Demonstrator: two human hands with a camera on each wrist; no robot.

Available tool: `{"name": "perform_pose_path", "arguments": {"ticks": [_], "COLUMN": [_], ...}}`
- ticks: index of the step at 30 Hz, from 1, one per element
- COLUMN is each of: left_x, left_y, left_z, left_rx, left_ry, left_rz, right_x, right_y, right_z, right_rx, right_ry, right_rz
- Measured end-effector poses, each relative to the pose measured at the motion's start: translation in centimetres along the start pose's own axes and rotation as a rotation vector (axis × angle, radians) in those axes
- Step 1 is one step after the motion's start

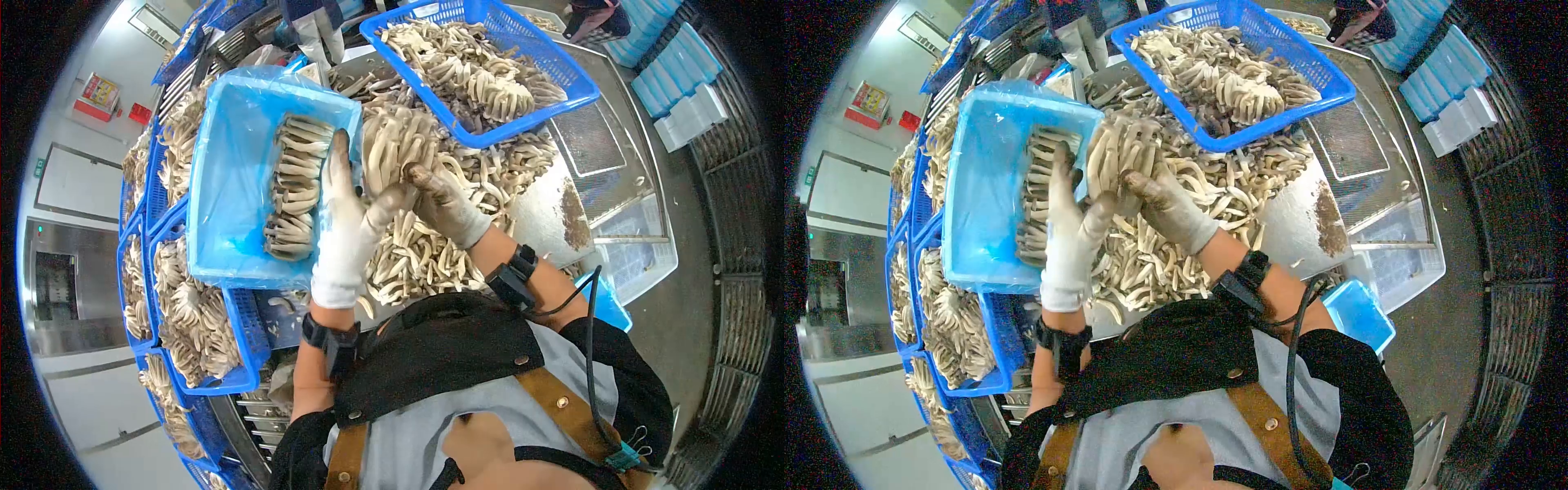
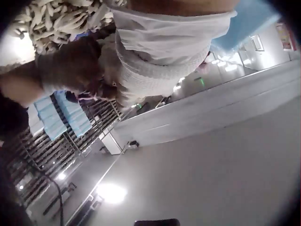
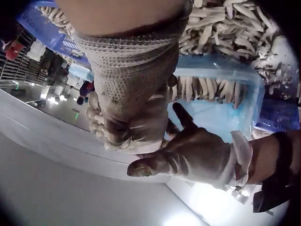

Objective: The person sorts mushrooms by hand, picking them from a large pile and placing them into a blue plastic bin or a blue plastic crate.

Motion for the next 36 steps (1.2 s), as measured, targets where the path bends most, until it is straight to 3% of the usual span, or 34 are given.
{"name": "perform_pose_path", "arguments": {"ticks": [1,4,9,13,17,19,22,26,28,31,33,35,36], "left_x": [-1.3,-3.5,-4.5,-4.9,-5.3,-5.5,-5.0,-5.4,-5.3,-5.3,-5.0,-5.2,-5.2], "left_y": [0.1,0.9,0.4,-0.4,-1.2,-1.4,-1.2,-0.5,-0.4,-0.1,0.2,0.6,0.7], "left_z": [0.4,0.3,0.7,0.8,0.4,0.0,-0.7,-1.3,-1.5,-1.8,-2.1,-2.2,-2.1], "left_rx": [-0.037,-0.053,0.011,0.040,0.088,0.089,0.111,0.049,0.016,0.027,0.045,0.058,0.059], "left_ry": [0.087,-0.343,-0.274,-0.223,-0.216,-0.130,-0.159,-0.069,-0.029,-0.062,-0.034,-0.059,-0.072], "left_rz": [0.044,-0.187,-0.040,-0.018,-0.017,0.079,0.005,0.053,0.054,0.018,-0.035,-0.171,-0.161], "right_x": [1.0,1.2,2.2,1.4,1.7,1.6,1.8,2.2,2.2,2.3,2.7,2.8,2.8], "right_y": [0.3,0.2,0.3,0.6,0.1,0.2,0.6,1.5,1.4,1.1,1.1,1.0,1.1], "right_z": [-0.9,-1.1,-0.8,-1.0,0.0,0.4,0.7,-0.3,0.3,1.8,0.9,1.0,1.1], "right_rx": [0.014,-0.041,-0.126,-0.189,-0.071,-0.160,-0.181,-0.105,-0.124,-0.187,-0.151,-0.157,-0.161], "right_ry": [0.041,0.082,0.343,0.150,0.444,0.435,0.366,0.132,0.181,0.325,0.288,0.206,0.165], "right_rz": [0.021,0.143,0.405,0.359,0.442,0.446,0.416,0.373,0.449,0.422,0.472,0.407,0.375]}}
Point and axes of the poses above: each hand's wrist, its own y-axis away from the middle knuckle, its own z-axis out of the back of the hand, x = y × z, the point moved 5 cm from there along -y, towards the middle knuckle, and after that the axes turned 9 degrees about -x, right-handed, at the moved point
